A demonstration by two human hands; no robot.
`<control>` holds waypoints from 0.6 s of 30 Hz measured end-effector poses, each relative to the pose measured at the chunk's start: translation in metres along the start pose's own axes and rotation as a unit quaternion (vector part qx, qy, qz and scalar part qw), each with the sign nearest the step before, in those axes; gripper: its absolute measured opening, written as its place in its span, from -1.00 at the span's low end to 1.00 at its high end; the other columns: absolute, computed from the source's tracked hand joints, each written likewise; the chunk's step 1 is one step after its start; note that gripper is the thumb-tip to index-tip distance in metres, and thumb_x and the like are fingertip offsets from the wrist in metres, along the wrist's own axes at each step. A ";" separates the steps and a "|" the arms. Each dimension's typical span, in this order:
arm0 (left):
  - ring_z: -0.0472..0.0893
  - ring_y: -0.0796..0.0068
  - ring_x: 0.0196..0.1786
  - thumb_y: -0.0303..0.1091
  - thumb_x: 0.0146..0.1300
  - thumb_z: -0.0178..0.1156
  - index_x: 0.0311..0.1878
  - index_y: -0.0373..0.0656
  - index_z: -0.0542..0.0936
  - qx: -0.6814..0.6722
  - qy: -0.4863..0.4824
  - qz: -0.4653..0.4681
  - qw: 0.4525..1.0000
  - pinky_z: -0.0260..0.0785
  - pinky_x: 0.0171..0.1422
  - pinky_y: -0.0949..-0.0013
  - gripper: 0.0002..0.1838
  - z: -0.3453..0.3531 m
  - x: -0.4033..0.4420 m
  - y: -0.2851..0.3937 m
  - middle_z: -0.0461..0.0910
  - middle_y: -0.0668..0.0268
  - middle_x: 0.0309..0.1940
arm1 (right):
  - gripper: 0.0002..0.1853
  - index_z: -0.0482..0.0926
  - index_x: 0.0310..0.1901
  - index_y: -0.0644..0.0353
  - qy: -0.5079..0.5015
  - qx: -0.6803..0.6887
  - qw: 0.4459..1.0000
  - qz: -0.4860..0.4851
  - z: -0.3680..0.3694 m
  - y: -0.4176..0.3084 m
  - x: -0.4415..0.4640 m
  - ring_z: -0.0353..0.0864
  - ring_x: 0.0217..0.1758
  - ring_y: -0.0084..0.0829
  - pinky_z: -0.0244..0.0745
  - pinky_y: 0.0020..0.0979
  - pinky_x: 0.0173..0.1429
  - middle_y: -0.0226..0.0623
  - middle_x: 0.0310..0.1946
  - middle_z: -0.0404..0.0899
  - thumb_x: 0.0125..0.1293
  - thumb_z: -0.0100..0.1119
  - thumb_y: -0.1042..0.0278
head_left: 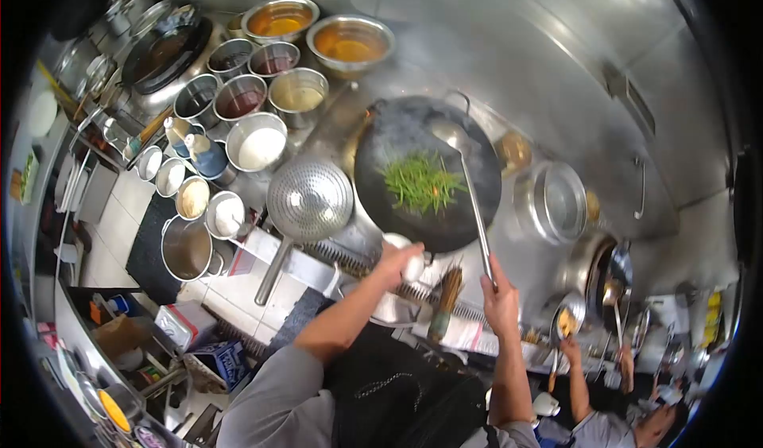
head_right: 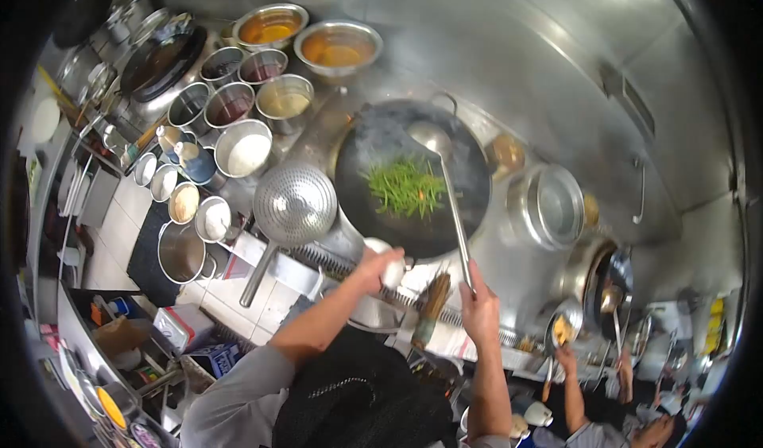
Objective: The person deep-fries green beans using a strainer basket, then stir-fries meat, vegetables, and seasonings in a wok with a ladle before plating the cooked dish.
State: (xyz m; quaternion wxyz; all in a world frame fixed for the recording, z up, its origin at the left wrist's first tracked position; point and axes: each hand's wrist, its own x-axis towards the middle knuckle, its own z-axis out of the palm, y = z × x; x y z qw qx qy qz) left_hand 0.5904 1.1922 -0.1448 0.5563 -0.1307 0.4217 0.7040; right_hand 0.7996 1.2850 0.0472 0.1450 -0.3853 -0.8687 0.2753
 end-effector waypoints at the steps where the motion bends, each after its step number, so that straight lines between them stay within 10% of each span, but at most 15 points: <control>1: 0.73 0.23 -0.18 -0.52 0.17 0.50 0.06 -0.34 0.55 -0.010 0.008 0.002 1.000 0.68 -0.16 0.08 -0.57 0.008 -0.013 0.006 0.70 0.14 -0.09 | -0.45 0.48 0.49 0.06 0.011 0.009 1.000 -0.018 0.016 -0.022 0.036 0.62 -0.37 -0.40 0.60 -0.27 -0.13 0.15 -0.16 0.74 0.50 0.24 0.41; 5: 0.72 0.21 -0.08 -0.61 0.04 0.49 0.24 -0.29 0.44 0.057 0.002 0.127 0.990 0.64 0.03 0.09 -0.34 -0.011 0.021 -0.018 0.68 0.14 -0.05 | -0.45 0.46 0.50 0.05 0.008 -0.054 0.993 -0.108 0.069 -0.118 0.184 0.70 -0.35 -0.07 0.60 -0.14 -0.11 0.20 -0.31 0.69 0.49 0.20 0.36; 7: 0.72 0.23 -0.10 -0.62 0.01 0.51 0.29 -0.26 0.39 0.039 0.062 0.082 0.994 0.63 -0.04 0.09 -0.26 0.002 -0.001 0.000 0.67 0.14 -0.06 | -0.46 0.47 0.49 -0.09 -0.028 -0.095 0.991 -0.085 0.091 -0.170 0.243 0.73 0.02 0.22 0.60 0.09 0.13 0.27 -0.03 0.69 0.49 0.16 0.29; 18: 0.72 0.27 -0.14 -0.52 0.04 0.61 0.25 -0.20 0.40 0.033 0.012 0.029 0.999 0.67 -0.12 0.11 -0.26 -0.008 0.010 -0.002 0.66 0.18 -0.05 | -0.42 0.45 0.50 -0.15 -0.105 -0.234 0.954 -0.157 0.140 -0.205 0.379 0.68 0.17 0.23 0.58 0.11 0.28 0.16 0.06 0.72 0.45 0.19 0.20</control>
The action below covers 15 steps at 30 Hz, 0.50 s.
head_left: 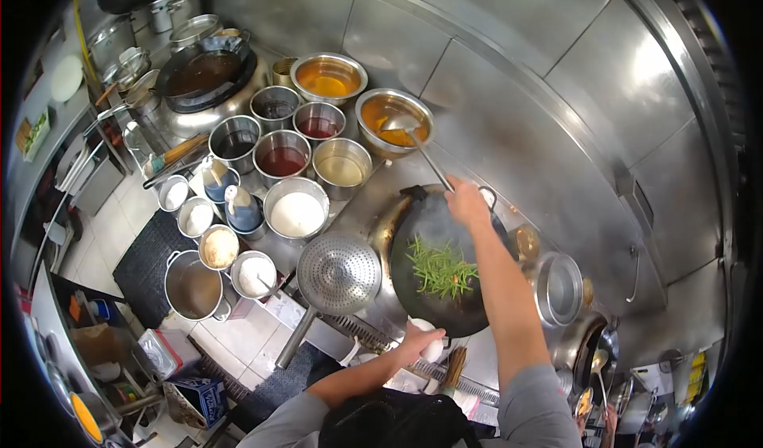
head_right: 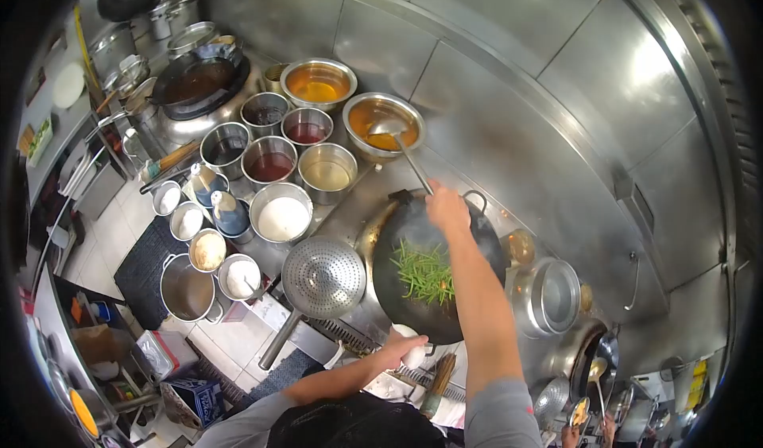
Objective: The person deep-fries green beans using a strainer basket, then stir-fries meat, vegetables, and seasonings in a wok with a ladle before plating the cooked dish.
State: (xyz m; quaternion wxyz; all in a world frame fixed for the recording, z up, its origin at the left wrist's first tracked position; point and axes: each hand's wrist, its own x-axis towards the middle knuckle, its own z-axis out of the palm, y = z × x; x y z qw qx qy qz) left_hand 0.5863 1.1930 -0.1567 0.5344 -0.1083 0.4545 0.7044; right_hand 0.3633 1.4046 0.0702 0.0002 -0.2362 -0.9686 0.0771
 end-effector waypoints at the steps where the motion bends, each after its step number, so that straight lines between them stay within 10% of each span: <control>1: 0.72 0.27 -0.14 -0.52 0.04 0.61 0.25 -0.20 0.40 0.003 -0.005 -0.005 1.000 0.67 -0.12 0.11 -0.26 0.000 -0.002 0.004 0.66 0.18 -0.05 | -0.40 0.44 0.51 -0.10 0.045 0.054 0.997 0.005 0.008 0.008 -0.032 0.74 0.05 0.15 0.62 0.06 0.21 0.14 0.04 0.73 0.45 0.22 0.21; 5: 0.72 0.22 -0.17 -0.63 0.02 0.45 0.21 -0.25 0.44 0.004 -0.030 0.069 0.997 0.67 -0.17 0.09 -0.35 0.003 -0.005 0.005 0.65 0.15 -0.07 | -0.34 0.38 0.54 0.11 -0.063 0.515 0.841 0.153 -0.020 0.061 -0.211 0.71 -0.40 -0.28 0.69 -0.19 -0.07 0.09 -0.04 0.77 0.46 0.30 0.25; 8: 0.72 0.20 -0.21 -0.62 0.15 0.31 0.22 -0.26 0.42 -0.039 -0.078 -0.010 0.996 0.66 -0.20 0.03 -0.46 -0.012 0.003 -0.023 0.65 0.14 -0.11 | -0.37 0.38 0.54 0.11 0.084 0.125 0.987 0.057 -0.028 0.092 -0.345 0.74 -0.39 -0.14 0.66 -0.12 -0.11 0.11 -0.11 0.77 0.48 0.28 0.27; 12: 0.71 0.22 -0.28 -0.47 0.27 0.28 0.06 -0.30 0.56 -0.016 -0.021 -0.059 0.998 0.65 -0.22 0.02 -0.70 -0.006 -0.014 -0.021 0.67 0.15 -0.21 | -0.46 0.51 0.45 0.04 0.009 0.097 0.973 0.211 -0.004 0.093 -0.445 0.66 -0.01 0.32 0.63 -0.07 0.06 0.19 -0.01 0.72 0.46 0.29 0.30; 15: 0.71 0.23 -0.33 -0.48 0.31 0.22 0.04 -0.25 0.56 -0.042 -0.084 -0.007 0.996 0.62 -0.29 0.06 -0.75 -0.014 -0.088 -0.016 0.66 0.13 -0.26 | -0.46 0.51 0.45 0.06 -0.047 0.183 0.968 0.164 -0.057 0.088 -0.520 0.79 -0.01 0.10 0.64 -0.13 0.09 0.11 -0.01 0.76 0.46 0.32 0.31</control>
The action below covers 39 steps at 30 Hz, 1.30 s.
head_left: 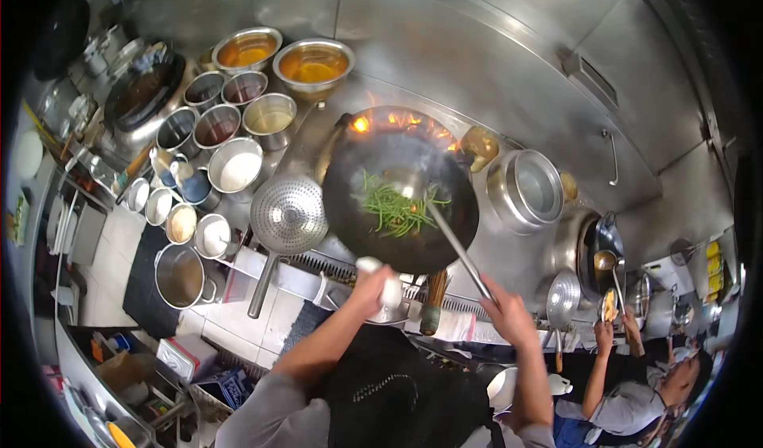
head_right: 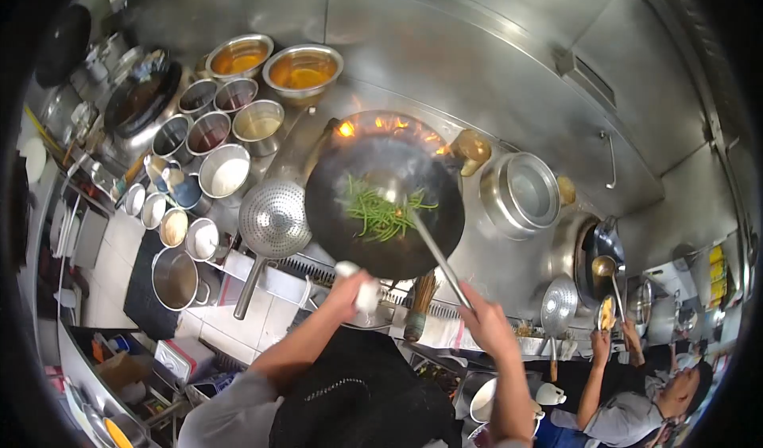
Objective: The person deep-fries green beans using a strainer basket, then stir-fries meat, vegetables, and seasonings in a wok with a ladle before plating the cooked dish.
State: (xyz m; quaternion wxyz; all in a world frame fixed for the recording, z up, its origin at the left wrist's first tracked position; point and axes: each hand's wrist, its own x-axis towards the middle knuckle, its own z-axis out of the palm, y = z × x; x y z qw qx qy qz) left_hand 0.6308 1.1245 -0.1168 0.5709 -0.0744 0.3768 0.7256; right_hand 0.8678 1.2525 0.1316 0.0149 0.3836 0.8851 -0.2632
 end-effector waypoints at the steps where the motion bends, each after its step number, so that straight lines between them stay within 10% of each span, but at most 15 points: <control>1: 0.71 0.24 -0.34 -0.50 0.31 0.20 0.04 -0.23 0.54 0.022 0.014 0.002 1.000 0.63 -0.29 0.07 -0.76 0.026 -0.052 0.017 0.66 0.14 -0.26 | -0.46 0.52 0.45 0.06 -0.054 0.027 0.998 0.012 -0.025 0.011 -0.024 0.80 -0.01 -0.06 0.64 -0.16 0.10 0.08 0.01 0.77 0.46 0.32 0.32; 4: 0.70 0.29 -0.35 -0.47 0.44 0.11 0.05 -0.10 0.51 0.006 -0.007 -0.004 1.000 0.64 -0.31 0.16 -0.83 0.066 -0.101 0.031 0.65 0.22 -0.30 | -0.45 0.52 0.46 0.05 -0.203 0.137 0.969 0.020 -0.083 0.041 -0.078 0.73 0.05 -0.48 0.62 -0.24 0.13 -0.05 0.11 0.77 0.45 0.33 0.37; 8: 0.72 0.23 -0.33 -0.29 0.53 0.14 0.01 -0.17 0.53 0.016 0.013 0.027 0.999 0.65 -0.26 0.12 -0.83 0.051 -0.013 -0.005 0.68 0.19 -0.32 | -0.45 0.48 0.49 0.03 -0.094 0.070 0.981 -0.154 -0.043 0.080 -0.040 0.69 -0.23 -0.31 0.59 -0.32 0.01 -0.05 0.00 0.78 0.49 0.26 0.34; 13: 0.75 0.23 -0.21 -0.34 0.38 0.27 0.00 -0.16 0.56 0.108 0.016 -0.012 0.994 0.68 -0.19 0.13 -0.79 -0.032 -0.054 -0.084 0.70 0.17 -0.23 | -0.42 0.40 0.54 0.00 -0.034 0.098 0.994 -0.038 0.065 0.094 -0.030 0.66 -0.09 0.18 0.58 -0.25 0.14 0.12 0.05 0.71 0.52 0.18 0.36; 16: 0.75 0.25 -0.19 -0.33 0.38 0.27 -0.02 -0.14 0.58 0.093 0.059 0.016 0.994 0.66 -0.19 0.14 -0.81 0.026 -0.130 -0.055 0.71 0.19 -0.23 | -0.37 0.37 0.57 -0.04 -0.107 0.049 0.985 -0.127 0.003 0.102 -0.072 0.77 0.10 -0.03 0.58 -0.23 0.22 0.03 0.10 0.75 0.49 0.19 0.47; 18: 0.75 0.27 -0.20 -0.35 0.38 0.24 -0.03 -0.16 0.57 0.041 0.035 -0.026 0.998 0.65 -0.20 0.15 -0.83 0.053 -0.130 -0.022 0.71 0.20 -0.24 | -0.34 0.40 0.55 -0.02 -0.245 0.073 0.967 -0.014 -0.065 0.065 -0.081 0.74 0.22 -0.26 0.59 -0.18 0.30 -0.12 0.18 0.75 0.43 0.20 0.58; 22: 0.74 0.23 -0.26 -0.32 0.41 0.23 -0.07 -0.15 0.58 0.019 0.012 0.023 0.999 0.64 -0.18 0.12 -0.86 0.078 -0.036 -0.001 0.71 0.19 -0.26 | -0.45 0.44 0.52 -0.09 -0.094 0.014 0.975 -0.201 -0.023 0.081 -0.013 0.81 -0.08 -0.03 0.63 -0.11 0.09 0.08 -0.05 0.77 0.53 0.19 0.34; 28: 0.75 0.22 -0.17 -0.38 0.44 0.21 0.23 -0.18 0.53 0.088 0.068 -0.007 0.994 0.66 -0.11 0.11 -0.66 0.015 -0.138 -0.045 0.72 0.15 -0.11 | -0.40 0.41 0.54 -0.07 -0.098 -0.054 0.991 -0.072 0.010 0.052 -0.035 0.75 -0.03 0.15 0.58 -0.06 0.16 0.17 -0.14 0.72 0.50 0.21 0.34; 34: 0.74 0.20 -0.24 -0.36 0.44 0.20 -0.09 -0.21 0.55 -0.004 0.004 0.008 1.000 0.66 -0.12 0.09 -0.87 0.093 -0.057 0.026 0.70 0.14 -0.30 | -0.43 0.42 0.54 -0.15 -0.234 -0.060 0.970 -0.023 -0.055 0.024 -0.018 0.74 -0.13 0.15 0.58 0.03 0.08 0.16 -0.23 0.72 0.53 0.18 0.25; 36: 0.74 0.22 -0.22 -0.34 0.44 0.22 -0.07 -0.18 0.55 0.058 0.033 0.057 0.996 0.67 -0.10 0.10 -0.86 0.053 -0.031 -0.027 0.70 0.16 -0.28 | -0.42 0.45 0.52 -0.15 -0.058 -0.062 0.987 -0.134 0.012 0.060 0.019 0.74 -0.12 0.15 0.58 0.01 0.09 0.17 -0.20 0.72 0.49 0.23 0.28; 39: 0.72 0.22 0.06 -0.50 0.39 0.23 0.33 -0.15 0.48 0.079 0.061 0.006 0.995 0.68 0.05 0.00 -0.55 0.012 -0.093 -0.054 0.65 0.15 0.09 | -0.43 0.48 0.50 -0.13 -0.026 -0.017 0.999 -0.041 0.035 0.062 0.004 0.74 -0.10 0.16 0.58 -0.01 0.10 0.14 -0.15 0.74 0.46 0.25 0.30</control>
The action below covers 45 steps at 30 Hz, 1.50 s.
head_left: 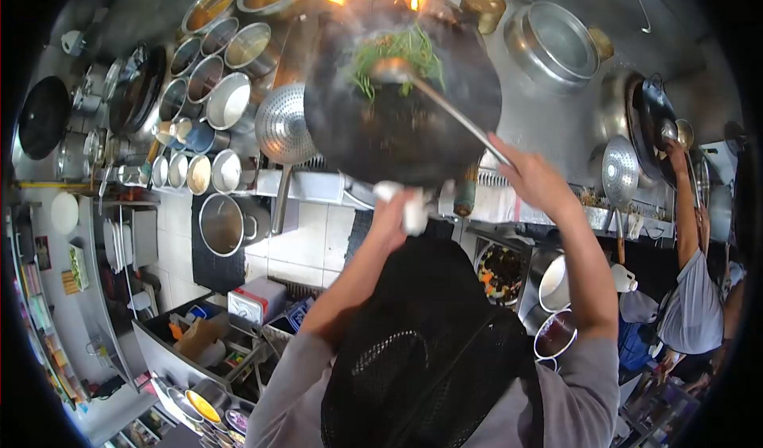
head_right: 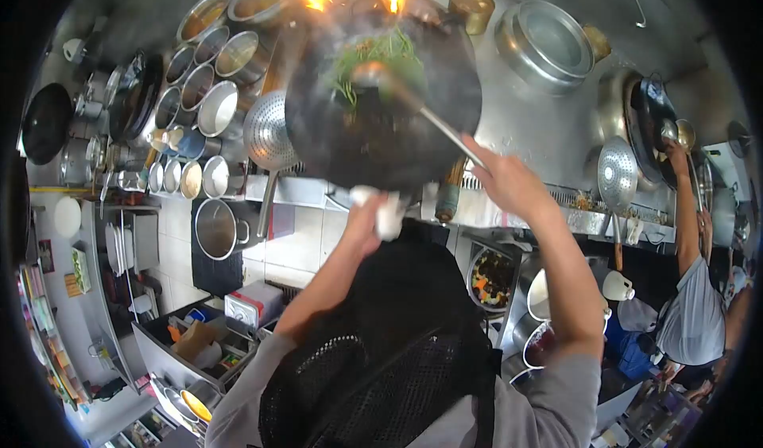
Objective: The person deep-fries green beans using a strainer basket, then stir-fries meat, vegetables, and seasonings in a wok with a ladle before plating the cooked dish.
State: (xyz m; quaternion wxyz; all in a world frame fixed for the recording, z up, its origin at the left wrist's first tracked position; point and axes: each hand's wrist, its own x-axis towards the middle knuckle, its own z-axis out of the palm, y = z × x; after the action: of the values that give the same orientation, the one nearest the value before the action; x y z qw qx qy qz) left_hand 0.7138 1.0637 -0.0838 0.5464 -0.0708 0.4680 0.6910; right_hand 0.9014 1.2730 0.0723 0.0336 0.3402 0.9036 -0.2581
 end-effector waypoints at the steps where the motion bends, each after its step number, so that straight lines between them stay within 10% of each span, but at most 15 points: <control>1: 0.73 0.20 0.06 -0.51 0.38 0.22 0.38 -0.16 0.43 0.003 -0.011 -0.025 1.000 0.68 0.05 0.01 -0.49 -0.005 -0.025 0.009 0.63 0.14 0.14 | -0.43 0.48 0.50 -0.13 0.006 0.002 1.000 -0.001 -0.012 0.003 -0.010 0.74 -0.10 0.16 0.58 -0.01 0.10 0.14 -0.15 0.74 0.46 0.25 0.30; 3: 0.75 0.16 -0.02 -0.46 0.40 0.22 0.26 -0.24 0.49 0.027 -0.004 0.014 1.000 0.69 0.01 0.05 -0.61 0.019 -0.047 0.036 0.68 0.12 0.02 | -0.43 0.47 0.50 -0.15 -0.062 -0.007 0.988 -0.143 -0.058 0.005 -0.045 0.73 -0.10 0.19 0.58 -0.01 0.10 0.10 -0.14 0.75 0.48 0.23 0.31; 7: 0.75 0.24 -0.24 -0.34 0.43 0.24 -0.02 -0.24 0.59 -0.042 -0.049 0.003 0.998 0.65 -0.16 0.10 -0.81 0.068 0.010 0.100 0.72 0.18 -0.25 | -0.43 0.46 0.51 -0.15 -0.174 -0.025 0.984 -0.007 -0.098 -0.032 -0.025 0.72 -0.07 0.17 0.59 0.01 0.09 0.05 -0.07 0.76 0.48 0.22 0.32; 14: 0.70 0.19 0.14 -0.49 0.38 0.23 0.35 -0.17 0.46 0.035 -0.031 0.025 0.999 0.67 0.14 -0.01 -0.53 -0.032 0.024 -0.022 0.63 0.16 0.13 | -0.45 0.44 0.51 -0.02 0.112 0.122 0.985 -0.054 0.029 0.010 -0.012 0.73 -0.08 0.21 0.58 -0.03 0.07 0.19 -0.10 0.72 0.54 0.22 0.27; 22: 0.74 0.27 -0.21 -0.31 0.43 0.23 -0.06 -0.22 0.56 -0.073 -0.057 0.027 0.995 0.65 -0.17 0.20 -0.82 0.035 -0.001 0.078 0.72 0.18 -0.20 | -0.47 0.43 0.48 0.15 0.267 0.105 0.956 -0.062 0.043 -0.021 -0.015 0.71 -0.05 0.22 0.58 0.02 0.05 0.21 -0.07 0.69 0.51 0.20 0.45; 28: 0.64 0.31 0.12 -0.56 0.35 0.26 0.45 -0.22 0.21 0.104 -0.026 0.244 0.964 0.58 0.21 0.21 -0.33 -0.004 0.020 0.017 0.54 0.16 0.17 | -0.39 0.17 0.61 0.14 0.225 0.046 0.971 0.061 0.043 -0.045 0.014 0.69 -0.28 0.28 0.57 0.14 -0.16 0.31 -0.28 0.66 0.61 0.04 0.30; 29: 0.59 0.32 0.19 -0.61 0.32 0.26 0.52 -0.21 0.11 0.174 -0.019 0.277 0.945 0.55 0.26 0.20 -0.23 -0.015 0.034 0.016 0.47 0.15 0.25 | -0.36 0.11 0.64 0.18 0.183 0.170 0.966 0.060 0.046 -0.059 0.013 0.62 -0.64 -0.19 0.54 -0.10 -0.48 -0.05 -0.56 0.62 0.63 0.02 0.29; 30: 0.55 0.29 0.25 -0.63 0.30 0.25 0.54 -0.20 0.04 0.203 -0.015 0.296 0.933 0.54 0.27 0.19 -0.17 0.000 0.008 0.041 0.41 0.12 0.29 | -0.36 0.06 0.67 0.14 0.152 0.254 0.954 0.048 0.054 -0.077 0.007 0.52 -0.66 -0.50 0.48 -0.30 -0.57 -0.33 -0.64 0.50 0.66 -0.04 0.27; 32: 0.53 0.29 0.22 -0.61 0.28 0.25 0.56 -0.20 0.02 0.232 -0.004 0.288 0.929 0.49 0.31 0.19 -0.15 -0.006 0.015 0.055 0.38 0.11 0.31 | -0.36 0.08 0.66 0.14 0.025 0.491 0.865 0.099 0.032 -0.136 -0.003 0.56 -0.59 -0.47 0.48 -0.36 -0.56 -0.32 -0.50 0.48 0.68 -0.04 0.20; 35: 0.59 0.32 0.09 -0.60 0.28 0.23 0.44 -0.20 0.22 0.193 0.010 0.272 0.943 0.58 0.12 0.19 -0.32 -0.012 0.020 0.064 0.51 0.14 0.15 | -0.45 0.22 0.58 0.06 -0.059 0.767 0.618 0.160 0.026 -0.153 0.002 0.41 -0.60 -0.63 0.37 -0.50 -0.64 -0.41 -0.39 0.46 0.68 0.00 0.16; 40: 0.71 0.30 -0.20 -0.50 0.33 0.26 0.17 -0.19 0.45 0.012 -0.058 0.099 0.993 0.62 -0.16 0.20 -0.63 -0.017 -0.018 0.083 0.65 0.19 -0.07 | -0.79 0.46 0.19 -0.07 -0.202 0.879 0.403 0.156 0.040 -0.135 -0.009 0.33 -0.63 -0.79 0.29 -0.60 -0.65 -0.50 -0.38 0.46 0.67 0.04 0.14; 45: 0.73 0.27 -0.28 -0.32 0.38 0.31 -0.10 -0.18 0.58 -0.040 -0.097 -0.036 0.994 0.63 -0.15 0.15 -0.83 0.009 0.032 0.129 0.70 0.24 -0.32 | -0.70 0.44 0.26 0.06 -0.083 0.821 0.527 0.204 0.017 -0.169 -0.017 0.30 -0.66 -0.80 0.25 -0.62 -0.67 -0.51 -0.41 0.42 0.59 0.16 0.27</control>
State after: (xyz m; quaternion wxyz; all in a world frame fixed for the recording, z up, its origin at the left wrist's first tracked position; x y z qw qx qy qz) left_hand 0.5995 1.0970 -0.0248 0.6107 -0.0416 0.3818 0.6925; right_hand 0.8060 1.1468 0.1363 -0.1336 0.3694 0.1926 -0.8992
